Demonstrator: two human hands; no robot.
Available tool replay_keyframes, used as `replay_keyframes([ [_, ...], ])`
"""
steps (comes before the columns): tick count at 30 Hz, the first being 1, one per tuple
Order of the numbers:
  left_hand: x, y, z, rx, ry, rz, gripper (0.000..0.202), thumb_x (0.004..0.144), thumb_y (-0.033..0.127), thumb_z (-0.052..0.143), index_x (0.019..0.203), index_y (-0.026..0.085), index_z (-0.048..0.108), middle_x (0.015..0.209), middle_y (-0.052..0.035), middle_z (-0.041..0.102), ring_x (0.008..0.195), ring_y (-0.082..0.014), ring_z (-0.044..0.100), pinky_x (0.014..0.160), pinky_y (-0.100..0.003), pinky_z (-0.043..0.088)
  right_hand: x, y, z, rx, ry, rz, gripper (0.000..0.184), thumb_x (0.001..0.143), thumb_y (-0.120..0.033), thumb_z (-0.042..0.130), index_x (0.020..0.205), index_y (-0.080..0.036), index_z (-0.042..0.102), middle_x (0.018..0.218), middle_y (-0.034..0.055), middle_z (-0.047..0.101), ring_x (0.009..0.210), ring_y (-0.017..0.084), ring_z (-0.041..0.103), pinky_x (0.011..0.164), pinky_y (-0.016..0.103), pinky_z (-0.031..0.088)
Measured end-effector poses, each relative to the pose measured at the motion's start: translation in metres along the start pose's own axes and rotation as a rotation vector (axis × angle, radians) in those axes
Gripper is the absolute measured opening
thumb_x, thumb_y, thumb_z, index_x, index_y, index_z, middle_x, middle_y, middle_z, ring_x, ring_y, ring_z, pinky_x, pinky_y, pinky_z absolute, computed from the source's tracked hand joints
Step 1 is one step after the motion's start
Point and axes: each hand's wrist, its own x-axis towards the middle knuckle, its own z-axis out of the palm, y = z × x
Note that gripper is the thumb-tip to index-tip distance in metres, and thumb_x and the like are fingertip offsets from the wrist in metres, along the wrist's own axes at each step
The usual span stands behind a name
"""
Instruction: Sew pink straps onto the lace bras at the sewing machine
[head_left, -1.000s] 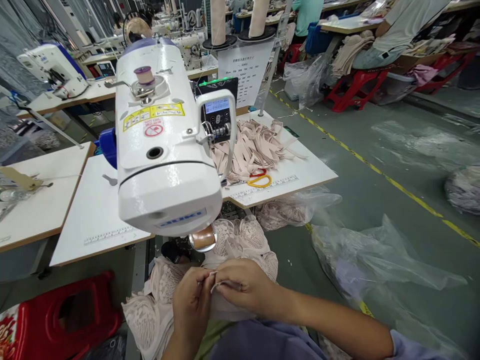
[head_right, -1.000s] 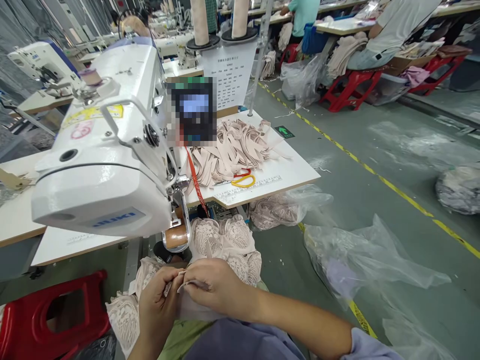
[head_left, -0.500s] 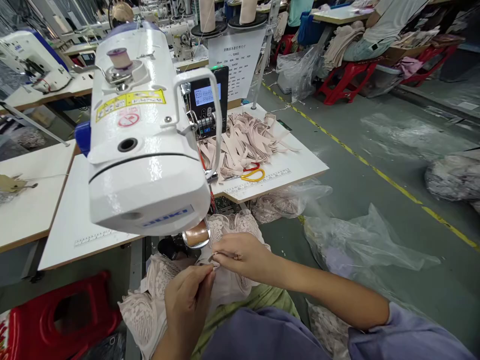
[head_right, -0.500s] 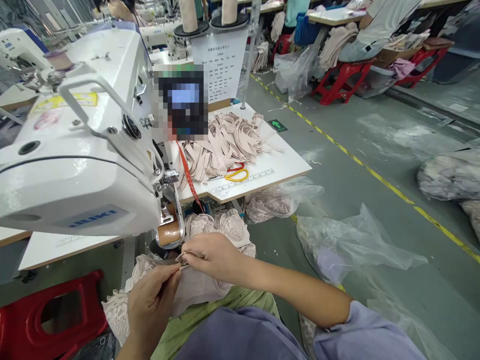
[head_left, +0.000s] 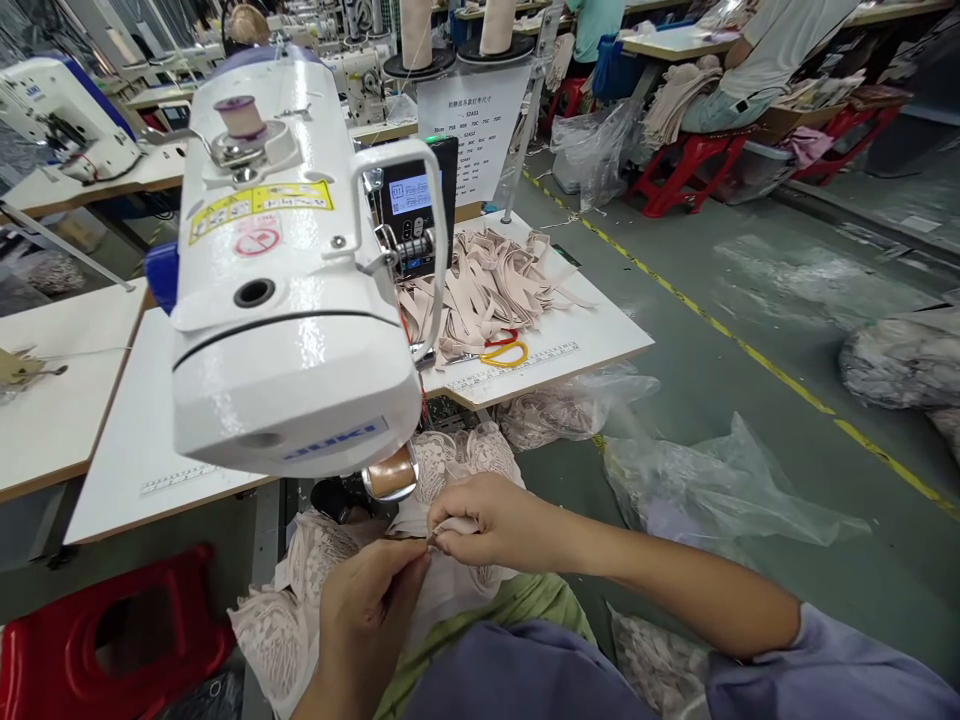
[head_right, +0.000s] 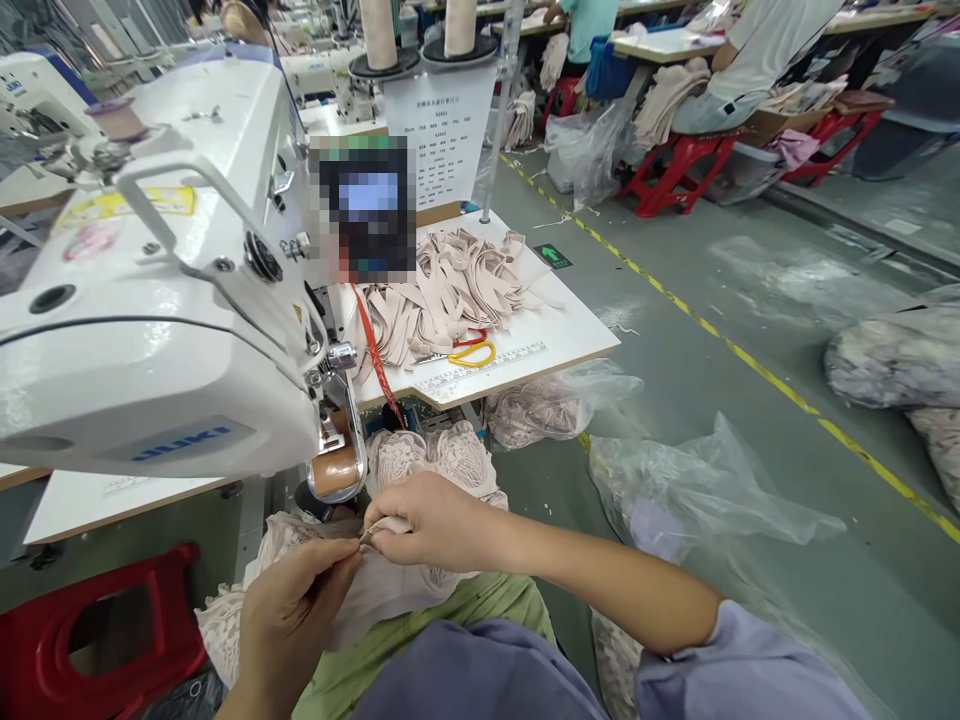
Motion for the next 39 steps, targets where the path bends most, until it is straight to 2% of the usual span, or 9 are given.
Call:
replay_keyframes([
  [13, 0.008, -0.001, -0.002, -0.050, -0.019, 0.071, 0.012, 0.090, 0.013, 0.062, 0.092, 0.023, 0.066, 0.081, 0.0050, 0.074, 0.070, -0.0070, 0.069, 0.064, -0.012, 0.049, -0.001, -0.005, -0.009, 0.042, -0.091, -0.029, 0.017, 0.087, -0.022, 0.065, 0.100, -0.018, 0.075, 0.091, 0.0035, 0.076, 0.081, 0.016, 0.068, 0.072, 0.024, 0.044],
  [18, 0.012, -0.005, -0.005, 0.015, -0.098, 0.038, 0.019, 0.094, 0.020, 0.058, 0.111, 0.022, 0.065, 0.081, 0.0037, 0.073, 0.068, -0.0081, 0.069, 0.062, -0.014, 0.049, -0.001, -0.007, -0.009, -0.005, -0.076, -0.057, 0.016, 0.088, -0.024, 0.066, 0.099, -0.017, 0.074, 0.087, 0.0042, 0.075, 0.079, 0.017, 0.068, 0.070, 0.024, 0.044],
  [22, 0.016, -0.008, -0.007, 0.198, -0.183, 0.131, 0.026, 0.099, 0.026, 0.046, 0.081, 0.019, 0.064, 0.066, 0.0016, 0.066, 0.058, -0.0117, 0.062, 0.053, -0.021, 0.042, -0.003, -0.008, -0.005, -0.045, -0.038, -0.092, 0.015, 0.091, -0.027, 0.063, 0.098, -0.018, 0.074, 0.086, 0.0028, 0.074, 0.079, 0.015, 0.067, 0.070, 0.023, 0.043],
  [25, 0.018, -0.006, -0.008, 0.271, -0.153, 0.209, 0.029, 0.100, 0.024, 0.041, 0.076, 0.019, 0.057, 0.062, 0.0014, 0.060, 0.053, -0.0129, 0.056, 0.050, -0.025, 0.036, -0.001, -0.014, -0.003, -0.168, 0.054, -0.180, 0.017, 0.094, -0.024, 0.056, 0.093, -0.017, 0.072, 0.082, 0.0034, 0.070, 0.077, 0.015, 0.062, 0.069, 0.025, 0.040],
  [28, 0.021, -0.005, -0.010, 0.157, -0.163, 0.111, 0.028, 0.100, 0.024, 0.040, 0.078, 0.020, 0.056, 0.064, 0.0027, 0.061, 0.056, -0.0108, 0.058, 0.052, -0.021, 0.038, 0.013, -0.020, -0.009, -0.207, 0.086, -0.220, 0.013, 0.089, -0.019, 0.057, 0.088, -0.016, 0.071, 0.078, 0.0023, 0.066, 0.074, 0.014, 0.058, 0.067, 0.024, 0.038],
  [32, 0.025, -0.017, -0.014, 0.264, 0.019, -0.042, 0.017, 0.099, 0.029, 0.049, 0.090, 0.021, 0.060, 0.062, 0.0065, 0.062, 0.051, -0.0089, 0.057, 0.048, -0.019, 0.037, 0.045, -0.025, -0.024, -0.236, 0.028, -0.097, 0.015, 0.080, -0.012, 0.059, 0.065, -0.016, 0.060, 0.065, -0.0031, 0.055, 0.059, 0.009, 0.044, 0.056, 0.024, 0.026],
  [35, 0.024, -0.036, -0.018, 0.585, 0.086, 0.207, 0.021, 0.097, 0.023, 0.052, 0.116, 0.020, 0.059, 0.062, 0.0054, 0.059, 0.053, -0.0129, 0.055, 0.051, -0.025, 0.035, 0.063, -0.028, -0.032, -0.350, 0.026, -0.036, 0.025, 0.077, -0.011, 0.055, 0.055, -0.016, 0.044, 0.056, -0.0041, 0.043, 0.054, 0.009, 0.032, 0.054, 0.027, 0.019],
  [37, 0.023, -0.048, -0.021, 0.719, 0.074, 0.414, 0.032, 0.096, 0.013, 0.051, 0.127, 0.018, 0.056, 0.065, 0.0030, 0.059, 0.057, -0.0153, 0.053, 0.056, -0.028, 0.034, 0.068, -0.032, -0.033, -0.403, 0.017, -0.021, 0.024, 0.076, -0.012, 0.055, 0.056, -0.016, 0.043, 0.056, -0.0041, 0.041, 0.054, 0.009, 0.029, 0.053, 0.028, 0.018],
  [39, 0.023, -0.056, -0.024, 0.770, 0.051, 0.510, 0.042, 0.093, 0.007, 0.052, 0.133, 0.016, 0.052, 0.069, 0.0013, 0.060, 0.059, -0.0161, 0.051, 0.059, -0.030, 0.034, 0.069, -0.036, -0.034, -0.442, 0.004, -0.006, 0.023, 0.076, -0.012, 0.055, 0.056, -0.016, 0.043, 0.055, -0.0042, 0.040, 0.053, 0.009, 0.025, 0.052, 0.028, 0.017],
])
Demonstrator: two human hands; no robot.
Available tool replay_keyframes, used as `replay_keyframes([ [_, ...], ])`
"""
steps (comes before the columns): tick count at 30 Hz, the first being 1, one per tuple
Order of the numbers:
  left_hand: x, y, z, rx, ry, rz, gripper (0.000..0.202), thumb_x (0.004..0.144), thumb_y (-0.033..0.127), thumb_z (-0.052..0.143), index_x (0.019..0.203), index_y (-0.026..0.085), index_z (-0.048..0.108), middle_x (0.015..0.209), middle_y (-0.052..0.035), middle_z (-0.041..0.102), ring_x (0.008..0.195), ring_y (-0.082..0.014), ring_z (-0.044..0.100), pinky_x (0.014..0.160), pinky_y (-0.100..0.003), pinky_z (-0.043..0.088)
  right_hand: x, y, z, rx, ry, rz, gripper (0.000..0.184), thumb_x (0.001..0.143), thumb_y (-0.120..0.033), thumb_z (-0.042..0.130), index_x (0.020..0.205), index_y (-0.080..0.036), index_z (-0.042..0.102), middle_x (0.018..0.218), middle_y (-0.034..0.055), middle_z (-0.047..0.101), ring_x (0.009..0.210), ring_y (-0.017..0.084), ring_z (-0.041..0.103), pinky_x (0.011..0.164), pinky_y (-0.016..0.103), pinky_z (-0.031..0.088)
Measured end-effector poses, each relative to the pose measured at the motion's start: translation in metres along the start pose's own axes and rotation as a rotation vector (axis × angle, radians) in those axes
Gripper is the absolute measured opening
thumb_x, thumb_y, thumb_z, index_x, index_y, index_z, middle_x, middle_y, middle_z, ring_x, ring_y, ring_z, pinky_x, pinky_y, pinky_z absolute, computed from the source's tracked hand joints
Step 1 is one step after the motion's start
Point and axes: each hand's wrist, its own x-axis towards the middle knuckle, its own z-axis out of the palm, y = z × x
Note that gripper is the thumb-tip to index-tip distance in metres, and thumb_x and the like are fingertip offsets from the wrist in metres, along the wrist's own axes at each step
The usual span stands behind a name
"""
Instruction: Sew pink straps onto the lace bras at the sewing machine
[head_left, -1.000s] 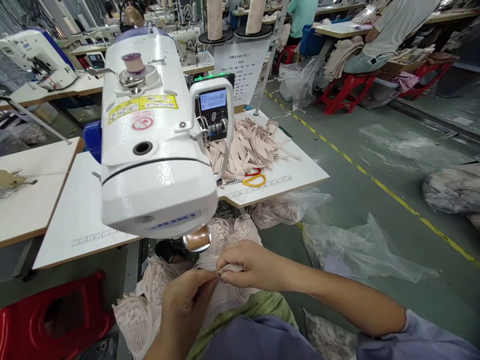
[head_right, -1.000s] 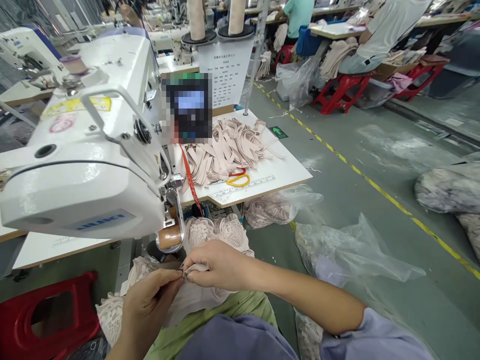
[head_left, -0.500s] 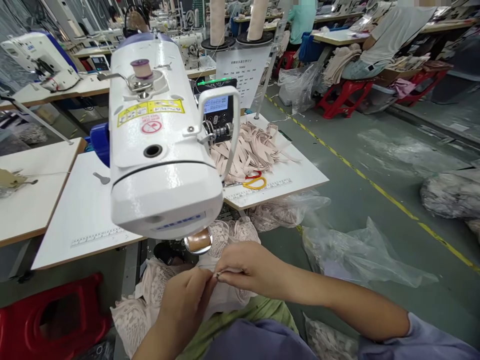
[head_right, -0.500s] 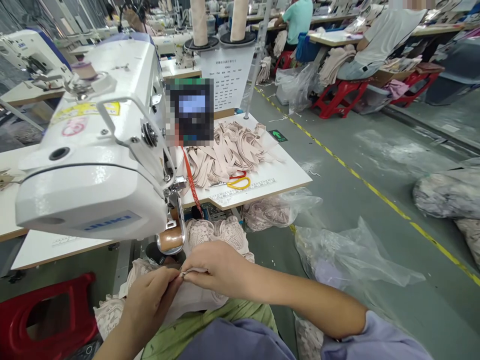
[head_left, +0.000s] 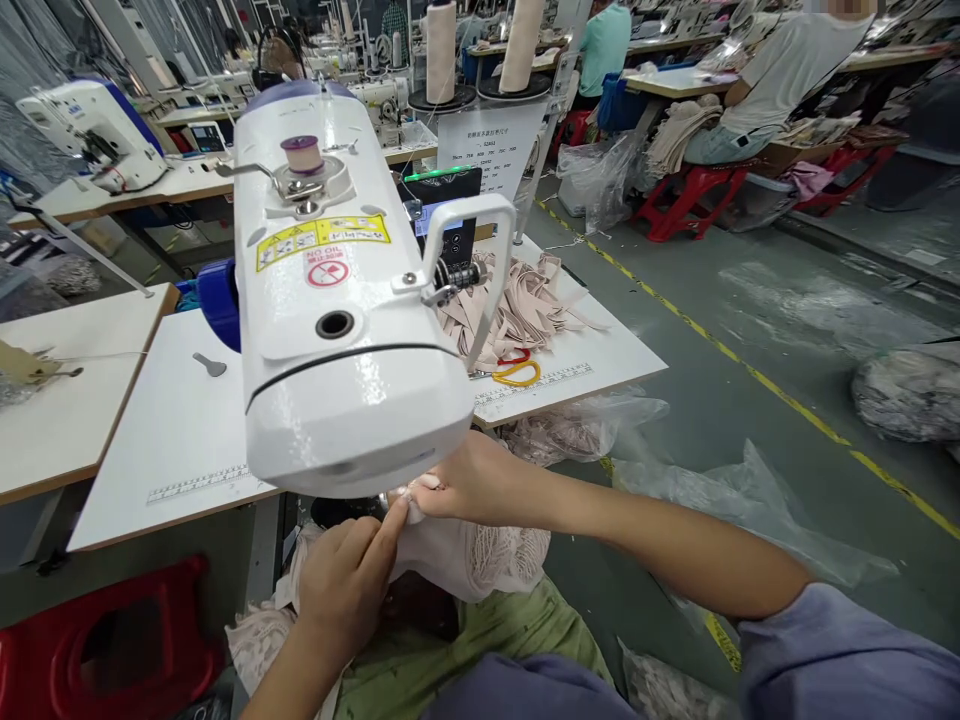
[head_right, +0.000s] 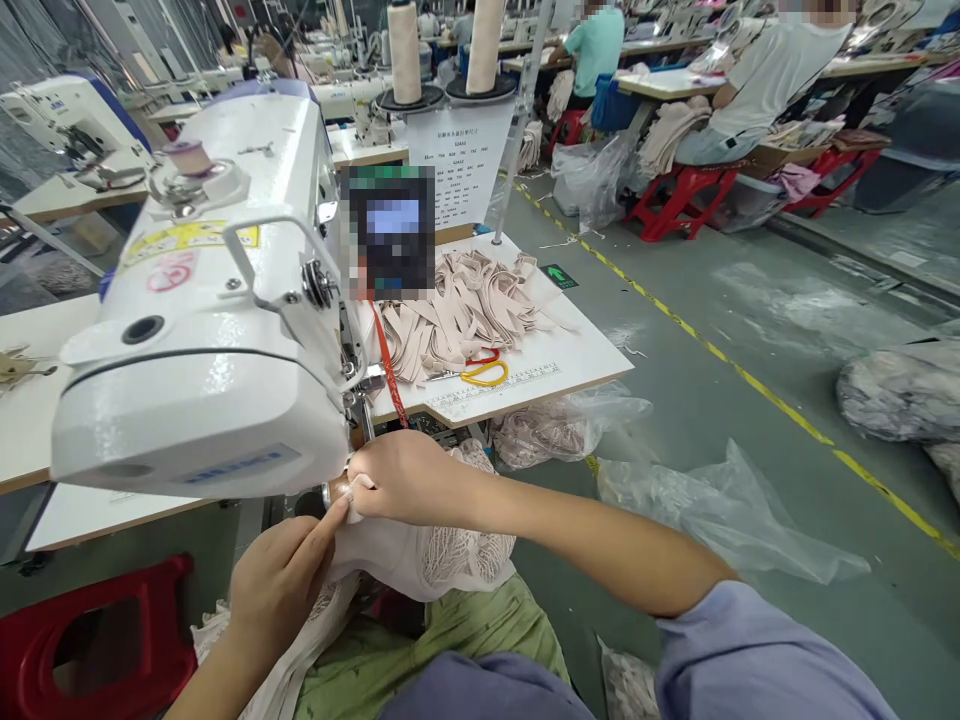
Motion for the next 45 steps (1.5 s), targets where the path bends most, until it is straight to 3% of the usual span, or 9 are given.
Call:
replay_keyframes([
  [4, 0.003, -0.002, 0.000, 0.066, -0.032, 0.029, 0.041, 0.093, 0.008, 0.049, 0.134, 0.016, 0.051, 0.064, 0.0032, 0.055, 0.054, -0.0167, 0.046, 0.055, -0.032, 0.029, -0.005, 0.001, 0.006, -0.051, 0.035, -0.007, 0.022, 0.079, -0.012, 0.056, 0.058, -0.016, 0.051, 0.057, -0.0023, 0.048, 0.054, 0.011, 0.033, 0.053, 0.028, 0.021],
  [7, 0.010, 0.006, -0.004, 0.109, -0.093, -0.031, 0.036, 0.096, 0.011, 0.042, 0.130, 0.016, 0.052, 0.059, 0.0047, 0.049, 0.050, -0.0171, 0.047, 0.051, -0.034, 0.025, -0.019, 0.009, 0.025, -0.117, 0.276, -0.099, 0.012, 0.087, -0.025, 0.061, 0.079, -0.018, 0.066, 0.084, 0.0055, 0.063, 0.080, 0.020, 0.053, 0.068, 0.029, 0.038],
  [10, 0.015, 0.010, -0.008, 0.098, -0.143, -0.080, 0.034, 0.095, 0.012, 0.041, 0.127, 0.014, 0.050, 0.060, 0.0040, 0.053, 0.051, -0.0173, 0.051, 0.048, -0.034, 0.024, -0.033, 0.016, 0.049, -0.183, 0.522, -0.172, 0.017, 0.091, -0.030, 0.059, 0.103, -0.022, 0.069, 0.109, 0.0106, 0.060, 0.106, 0.027, 0.051, 0.088, 0.039, 0.042],
  [14, 0.015, -0.006, -0.010, 0.086, -0.179, 0.027, 0.041, 0.091, 0.006, 0.040, 0.130, 0.016, 0.047, 0.060, 0.0043, 0.051, 0.048, -0.0174, 0.049, 0.047, -0.034, 0.025, -0.039, 0.014, 0.064, -0.177, 0.636, -0.129, 0.020, 0.091, -0.018, 0.056, 0.104, -0.025, 0.070, 0.097, 0.0072, 0.058, 0.096, 0.022, 0.052, 0.088, 0.038, 0.043],
  [19, 0.015, -0.032, -0.008, 0.098, -0.245, 0.240, 0.056, 0.082, -0.001, 0.041, 0.135, 0.019, 0.042, 0.061, 0.0042, 0.052, 0.046, -0.0176, 0.047, 0.046, -0.033, 0.022, -0.041, 0.019, 0.079, 0.056, 0.498, -0.007, 0.020, 0.096, -0.025, 0.051, 0.108, -0.023, 0.067, 0.086, 0.0046, 0.062, 0.078, 0.018, 0.057, 0.069, 0.031, 0.045],
  [25, 0.020, -0.008, -0.005, 0.124, -0.250, 0.086, 0.043, 0.088, 0.006, 0.040, 0.129, 0.017, 0.044, 0.060, 0.0034, 0.055, 0.048, -0.0183, 0.054, 0.046, -0.033, 0.028, -0.052, 0.031, 0.099, 0.335, 0.525, 0.083, 0.042, 0.094, -0.032, 0.052, 0.134, -0.020, 0.044, 0.115, 0.0122, 0.059, 0.097, 0.023, 0.061, 0.078, 0.038, 0.052],
  [31, 0.028, 0.021, -0.008, 0.141, -0.200, -0.075, 0.043, 0.085, 0.005, 0.046, 0.128, 0.009, 0.046, 0.067, -0.0008, 0.062, 0.053, -0.0177, 0.059, 0.049, -0.031, 0.035, -0.035, 0.035, 0.068, 0.275, 0.444, 0.030, 0.039, 0.089, -0.016, 0.050, 0.126, -0.025, 0.060, 0.125, 0.0103, 0.059, 0.114, 0.026, 0.058, 0.093, 0.040, 0.052],
  [37, 0.025, 0.029, 0.000, 0.141, -0.181, -0.198, 0.040, 0.085, 0.008, 0.050, 0.124, 0.016, 0.054, 0.062, -0.0025, 0.062, 0.050, -0.0207, 0.059, 0.048, -0.031, 0.036, -0.014, 0.043, 0.048, 0.404, 0.431, -0.015, 0.038, 0.079, -0.014, 0.058, 0.115, -0.024, 0.068, 0.127, 0.0065, 0.065, 0.116, 0.025, 0.062, 0.103, 0.041, 0.049],
  [45, 0.013, 0.030, 0.008, -0.033, -0.157, -0.399, 0.034, 0.094, 0.026, 0.049, 0.127, 0.024, 0.058, 0.068, -0.0057, 0.066, 0.053, -0.0184, 0.061, 0.043, -0.027, 0.037, 0.002, 0.045, 0.028, 0.493, 0.307, -0.022, 0.028, 0.077, -0.014, 0.063, 0.102, -0.020, 0.072, 0.123, 0.0097, 0.067, 0.111, 0.026, 0.065, 0.087, 0.035, 0.058],
])
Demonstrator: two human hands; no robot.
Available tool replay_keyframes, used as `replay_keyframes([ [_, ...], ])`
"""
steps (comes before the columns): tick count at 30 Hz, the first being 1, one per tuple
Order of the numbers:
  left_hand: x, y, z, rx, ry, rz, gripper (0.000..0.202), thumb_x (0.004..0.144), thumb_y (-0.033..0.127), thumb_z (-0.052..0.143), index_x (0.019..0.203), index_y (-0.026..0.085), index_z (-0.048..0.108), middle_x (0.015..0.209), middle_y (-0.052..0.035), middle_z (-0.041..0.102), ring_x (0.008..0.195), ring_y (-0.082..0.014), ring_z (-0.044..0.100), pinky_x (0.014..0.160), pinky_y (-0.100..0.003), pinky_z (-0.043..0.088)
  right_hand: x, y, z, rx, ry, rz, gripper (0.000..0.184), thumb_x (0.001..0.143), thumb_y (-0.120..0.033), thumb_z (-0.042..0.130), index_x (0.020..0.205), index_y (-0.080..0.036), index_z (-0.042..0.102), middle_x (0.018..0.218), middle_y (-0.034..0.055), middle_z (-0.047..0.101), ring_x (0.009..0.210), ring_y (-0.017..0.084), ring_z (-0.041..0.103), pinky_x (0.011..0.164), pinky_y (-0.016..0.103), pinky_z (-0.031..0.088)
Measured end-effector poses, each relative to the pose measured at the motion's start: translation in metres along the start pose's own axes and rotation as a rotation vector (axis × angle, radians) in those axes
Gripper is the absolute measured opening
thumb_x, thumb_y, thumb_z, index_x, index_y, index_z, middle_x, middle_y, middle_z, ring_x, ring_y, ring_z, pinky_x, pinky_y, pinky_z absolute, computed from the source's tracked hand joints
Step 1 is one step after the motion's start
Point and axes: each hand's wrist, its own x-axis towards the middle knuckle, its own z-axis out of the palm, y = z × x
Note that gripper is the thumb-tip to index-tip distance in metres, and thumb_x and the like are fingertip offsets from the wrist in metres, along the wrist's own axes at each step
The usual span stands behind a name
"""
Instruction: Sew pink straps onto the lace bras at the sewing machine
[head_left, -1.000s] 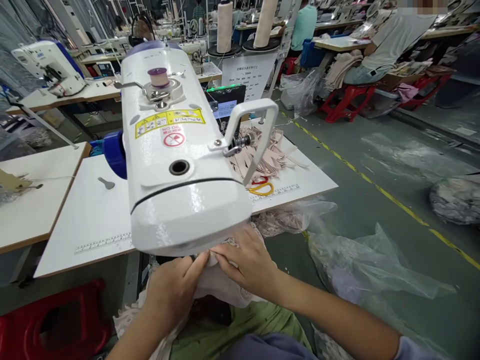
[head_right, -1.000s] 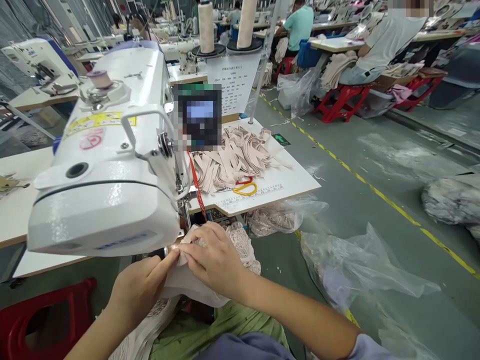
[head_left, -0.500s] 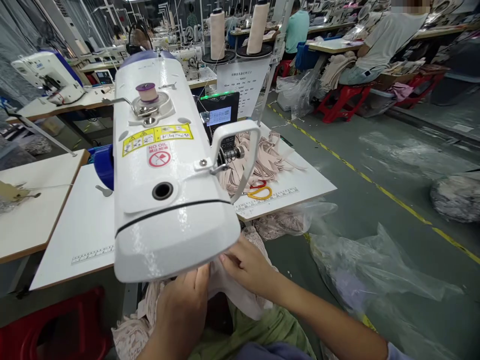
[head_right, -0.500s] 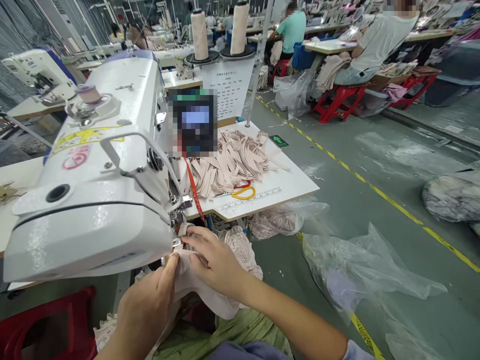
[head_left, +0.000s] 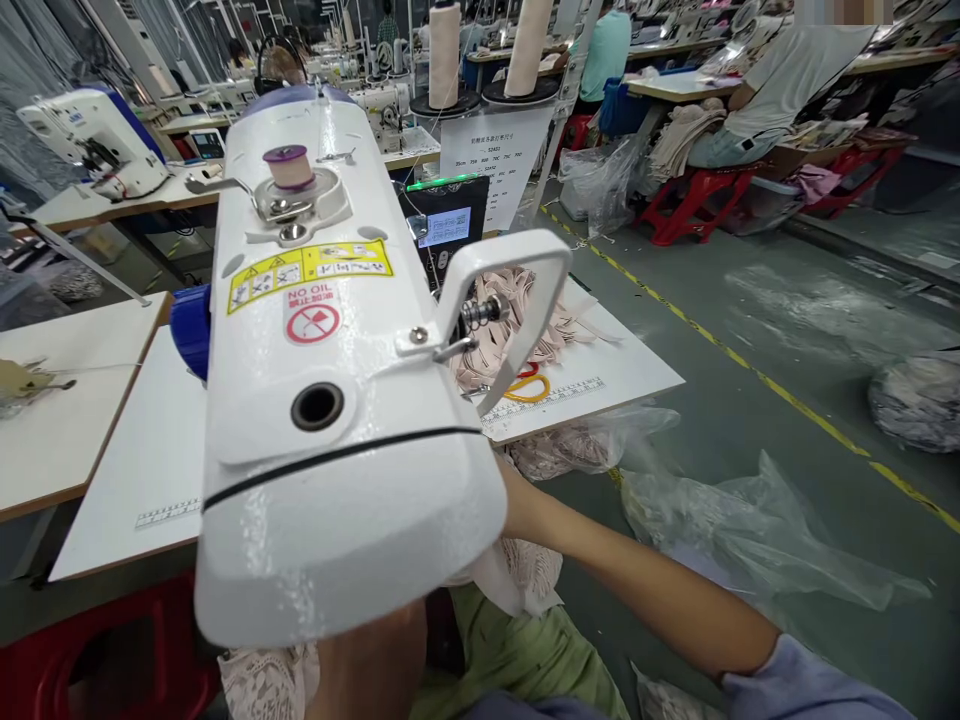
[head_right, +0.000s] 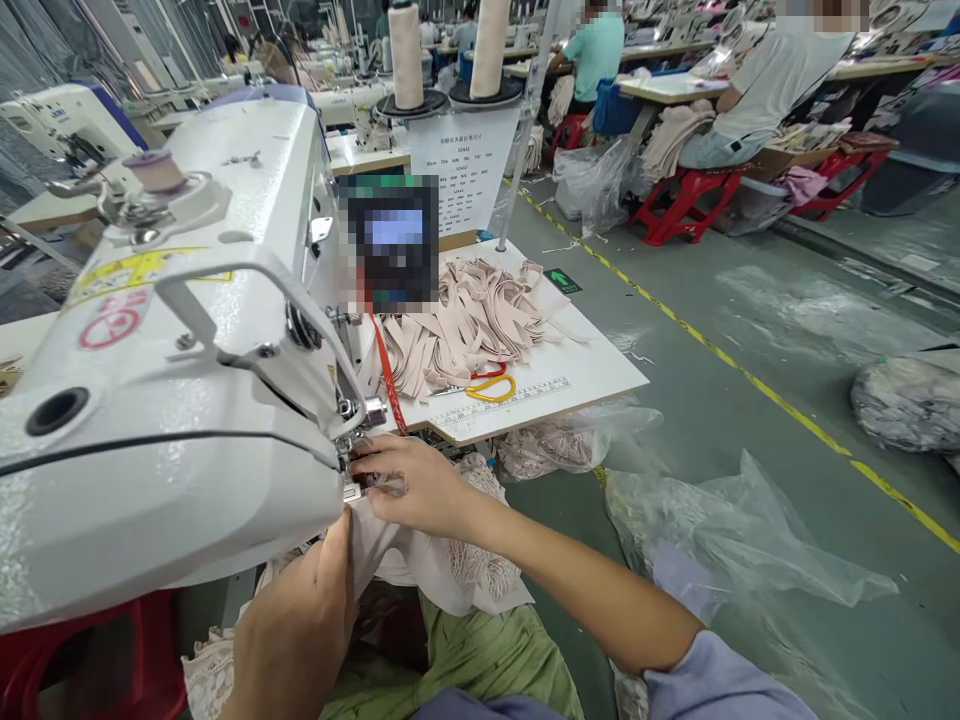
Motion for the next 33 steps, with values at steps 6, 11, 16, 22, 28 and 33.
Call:
replay_keyframes([
  [6, 0.002, 0.004, -0.001, -0.111, -0.001, -0.030, 0.028, 0.097, 0.039, 0.053, 0.116, 0.020, 0.062, 0.090, -0.0035, 0.067, 0.068, -0.0125, 0.062, 0.062, -0.027, 0.054, 0.001, 0.007, 0.000, -0.047, 0.015, -0.080, 0.026, 0.077, -0.012, 0.063, 0.099, -0.019, 0.073, 0.122, 0.0100, 0.069, 0.112, 0.027, 0.065, 0.101, 0.041, 0.052],
  [11, 0.005, 0.013, -0.010, -0.202, -0.019, -0.012, 0.028, 0.095, 0.038, 0.058, 0.117, 0.021, 0.061, 0.118, -0.0080, 0.063, 0.097, -0.0187, 0.064, 0.083, -0.037, 0.057, 0.002, 0.013, 0.001, -0.083, -0.019, -0.081, 0.031, 0.075, -0.010, 0.063, 0.103, -0.018, 0.074, 0.125, 0.0108, 0.067, 0.114, 0.026, 0.064, 0.101, 0.041, 0.051],
  [16, 0.007, 0.018, -0.014, -0.234, -0.029, 0.021, 0.032, 0.094, 0.037, 0.060, 0.120, 0.020, 0.060, 0.122, -0.0088, 0.062, 0.101, -0.0205, 0.064, 0.085, -0.040, 0.056, 0.002, 0.007, -0.001, -0.109, -0.039, -0.041, 0.030, 0.076, -0.009, 0.063, 0.103, -0.018, 0.073, 0.128, 0.0106, 0.066, 0.119, 0.026, 0.061, 0.104, 0.042, 0.048],
  [22, 0.005, 0.017, -0.010, -0.193, -0.018, 0.042, 0.028, 0.096, 0.038, 0.056, 0.117, 0.021, 0.061, 0.114, -0.0075, 0.065, 0.091, -0.0169, 0.065, 0.077, -0.035, 0.058, -0.005, 0.009, -0.004, -0.048, -0.010, -0.018, 0.031, 0.078, -0.012, 0.061, 0.105, -0.018, 0.074, 0.131, 0.0109, 0.064, 0.122, 0.026, 0.059, 0.100, 0.040, 0.050],
  [28, 0.007, 0.010, -0.005, -0.038, 0.013, 0.054, 0.021, 0.097, 0.030, 0.048, 0.096, 0.022, 0.068, 0.079, -0.0074, 0.067, 0.074, -0.0208, 0.067, 0.059, -0.031, 0.055, -0.009, 0.013, 0.005, 0.027, 0.045, -0.066, 0.036, 0.078, -0.017, 0.062, 0.112, -0.022, 0.071, 0.129, 0.0077, 0.065, 0.123, 0.026, 0.058, 0.108, 0.043, 0.044],
  [33, 0.012, 0.011, -0.008, 0.118, 0.022, 0.141, 0.020, 0.087, 0.009, 0.053, 0.097, 0.019, 0.066, 0.067, -0.0057, 0.065, 0.061, -0.0214, 0.065, 0.055, -0.032, 0.049, -0.016, 0.016, 0.003, 0.048, 0.089, -0.060, 0.037, 0.080, -0.019, 0.060, 0.115, -0.020, 0.070, 0.130, 0.0099, 0.064, 0.121, 0.026, 0.059, 0.105, 0.043, 0.045],
])
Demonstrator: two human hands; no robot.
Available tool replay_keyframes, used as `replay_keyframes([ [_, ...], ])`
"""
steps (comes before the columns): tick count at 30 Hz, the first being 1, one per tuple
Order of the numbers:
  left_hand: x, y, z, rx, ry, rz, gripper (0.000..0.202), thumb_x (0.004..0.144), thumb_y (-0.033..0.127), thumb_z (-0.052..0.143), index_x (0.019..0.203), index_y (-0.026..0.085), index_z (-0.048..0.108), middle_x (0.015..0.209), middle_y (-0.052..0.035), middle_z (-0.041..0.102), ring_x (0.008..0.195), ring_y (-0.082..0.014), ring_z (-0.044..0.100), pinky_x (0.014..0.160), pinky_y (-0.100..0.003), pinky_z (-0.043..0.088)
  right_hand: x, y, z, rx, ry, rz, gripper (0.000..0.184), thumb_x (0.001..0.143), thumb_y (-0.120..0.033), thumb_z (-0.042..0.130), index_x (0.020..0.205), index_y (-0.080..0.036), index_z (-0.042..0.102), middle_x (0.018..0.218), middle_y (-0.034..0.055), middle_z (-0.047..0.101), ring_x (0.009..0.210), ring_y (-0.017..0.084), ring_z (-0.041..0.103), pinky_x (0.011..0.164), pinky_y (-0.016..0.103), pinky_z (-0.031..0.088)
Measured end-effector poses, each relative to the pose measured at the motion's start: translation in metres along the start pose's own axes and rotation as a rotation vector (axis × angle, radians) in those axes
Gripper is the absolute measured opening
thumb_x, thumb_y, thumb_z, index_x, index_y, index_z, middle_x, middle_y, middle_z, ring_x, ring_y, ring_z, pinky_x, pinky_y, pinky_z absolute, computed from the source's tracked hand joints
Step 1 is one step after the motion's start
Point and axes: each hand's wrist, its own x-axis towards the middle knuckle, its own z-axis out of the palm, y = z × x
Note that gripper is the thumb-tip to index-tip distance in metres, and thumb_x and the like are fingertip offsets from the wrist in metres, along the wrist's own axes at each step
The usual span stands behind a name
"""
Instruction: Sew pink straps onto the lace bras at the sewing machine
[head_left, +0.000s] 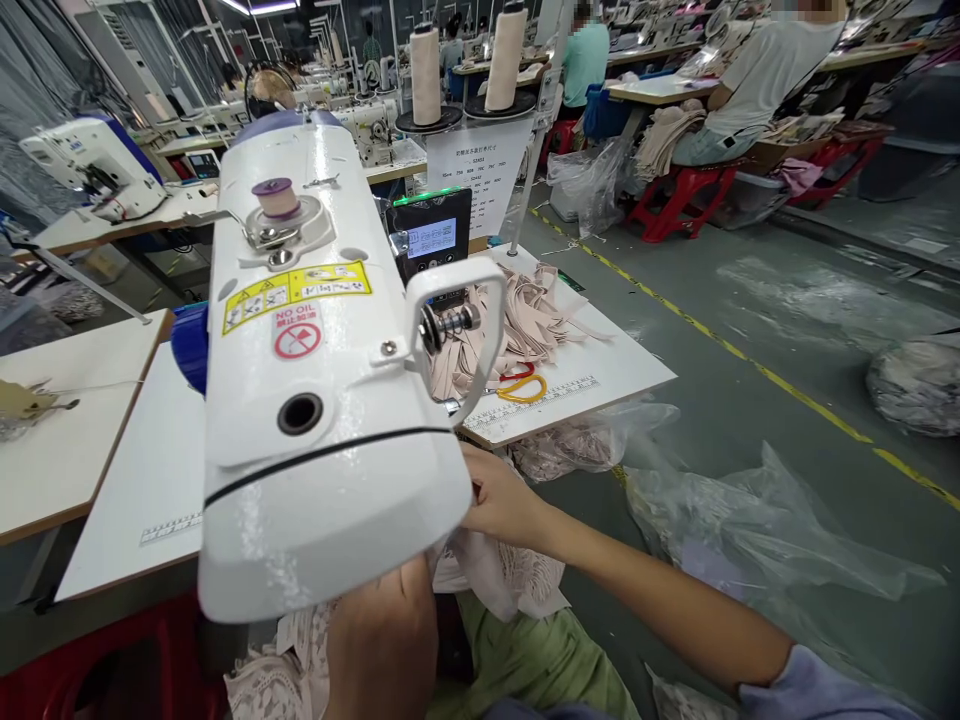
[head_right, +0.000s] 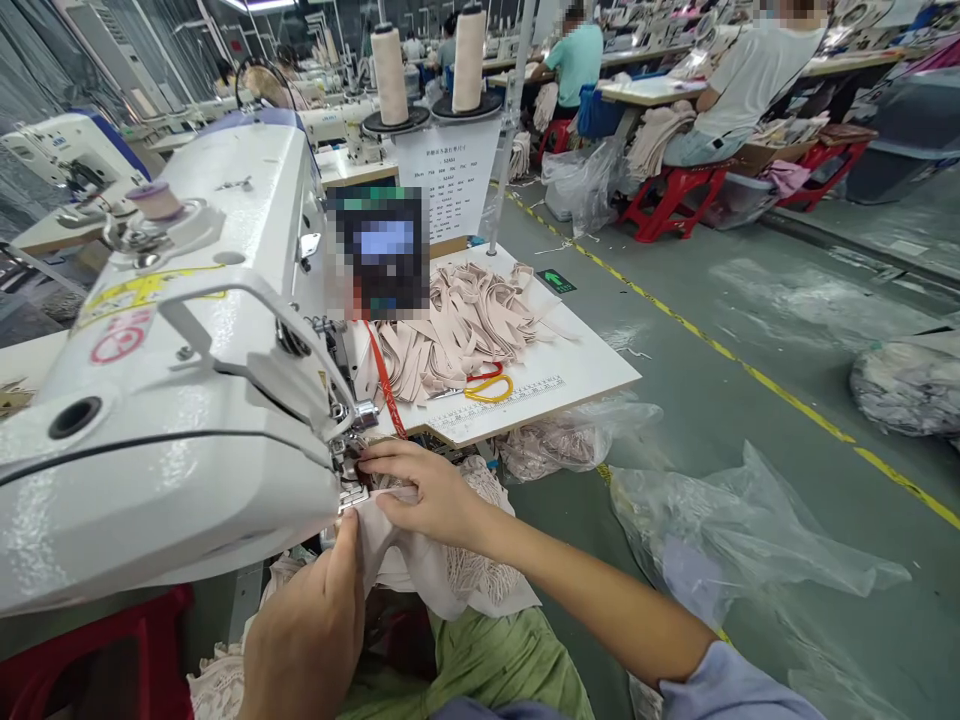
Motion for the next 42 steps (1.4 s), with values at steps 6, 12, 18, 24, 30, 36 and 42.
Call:
replay_keyframes([
  [6, -0.007, -0.013, -0.007, 0.068, 0.018, 0.034, 0.025, 0.091, 0.011, 0.046, 0.114, 0.015, 0.056, 0.070, -0.0053, 0.069, 0.058, -0.0207, 0.067, 0.052, -0.030, 0.042, -0.004, -0.002, 0.004, 0.002, -0.016, 0.003, 0.039, 0.080, -0.019, 0.062, 0.118, -0.021, 0.068, 0.130, 0.0095, 0.062, 0.123, 0.026, 0.056, 0.106, 0.041, 0.042],
  [12, -0.018, -0.020, -0.016, -0.370, -0.071, -0.425, 0.024, 0.097, 0.044, 0.045, 0.103, 0.022, 0.055, 0.080, -0.0022, 0.069, 0.067, -0.0180, 0.066, 0.048, -0.024, 0.042, -0.016, 0.005, 0.008, 0.006, 0.052, 0.083, 0.038, 0.085, -0.031, 0.064, 0.122, -0.021, 0.062, 0.128, 0.0102, 0.058, 0.097, 0.022, 0.059, 0.082, 0.033, 0.049],
  [18, -0.009, -0.028, -0.024, -1.027, -0.431, -0.532, 0.038, 0.093, 0.055, 0.048, 0.101, 0.021, 0.064, 0.099, -0.0059, 0.068, 0.092, -0.0218, 0.063, 0.078, -0.028, 0.048, -0.050, -0.002, 0.015, -0.083, -0.055, 0.225, 0.027, 0.096, -0.041, 0.052, 0.086, -0.019, 0.064, 0.071, -0.0006, 0.058, 0.064, 0.013, 0.051, 0.060, 0.025, 0.034],
  [24, -0.031, -0.028, -0.023, -1.529, -0.553, -0.561, 0.034, 0.092, 0.048, 0.055, 0.099, 0.019, 0.072, 0.089, -0.0026, 0.068, 0.086, -0.0178, 0.059, 0.079, -0.025, 0.045, -0.096, -0.033, 0.047, 0.112, -0.215, 0.213, 0.032, 0.097, -0.045, 0.050, 0.083, -0.018, 0.061, 0.069, -0.0017, 0.053, 0.063, 0.012, 0.048, 0.058, 0.023, 0.034],
  [30, -0.068, -0.053, -0.054, -1.330, -0.378, -0.814, 0.038, 0.090, 0.051, 0.057, 0.097, 0.017, 0.072, 0.079, -0.0020, 0.065, 0.069, -0.0140, 0.051, 0.061, -0.022, 0.039, -0.068, -0.042, 0.096, 0.300, -0.330, 0.163, 0.052, 0.083, -0.059, 0.066, 0.118, -0.021, 0.062, 0.108, 0.0074, 0.062, 0.096, 0.022, 0.057, 0.085, 0.032, 0.045],
  [36, -0.079, -0.064, -0.048, -1.199, -0.419, -0.775, 0.037, 0.093, 0.049, 0.052, 0.099, 0.018, 0.072, 0.086, -0.0048, 0.068, 0.078, -0.0181, 0.056, 0.070, -0.027, 0.043, -0.044, -0.024, 0.140, 1.014, -0.027, 0.638, 0.036, 0.080, -0.050, 0.074, 0.098, -0.021, 0.063, 0.088, 0.0011, 0.061, 0.080, 0.015, 0.059, 0.078, 0.029, 0.049],
  [42, -0.088, -0.046, 0.001, -0.920, -0.119, -0.906, 0.029, 0.086, 0.047, 0.060, 0.087, 0.019, 0.065, 0.085, -0.0070, 0.063, 0.082, -0.0226, 0.057, 0.070, -0.031, 0.045, -0.078, 0.004, 0.148, 0.547, 0.157, 0.426, 0.017, 0.087, -0.037, 0.067, 0.092, -0.021, 0.062, 0.086, 0.0023, 0.063, 0.083, 0.019, 0.062, 0.077, 0.033, 0.051],
])
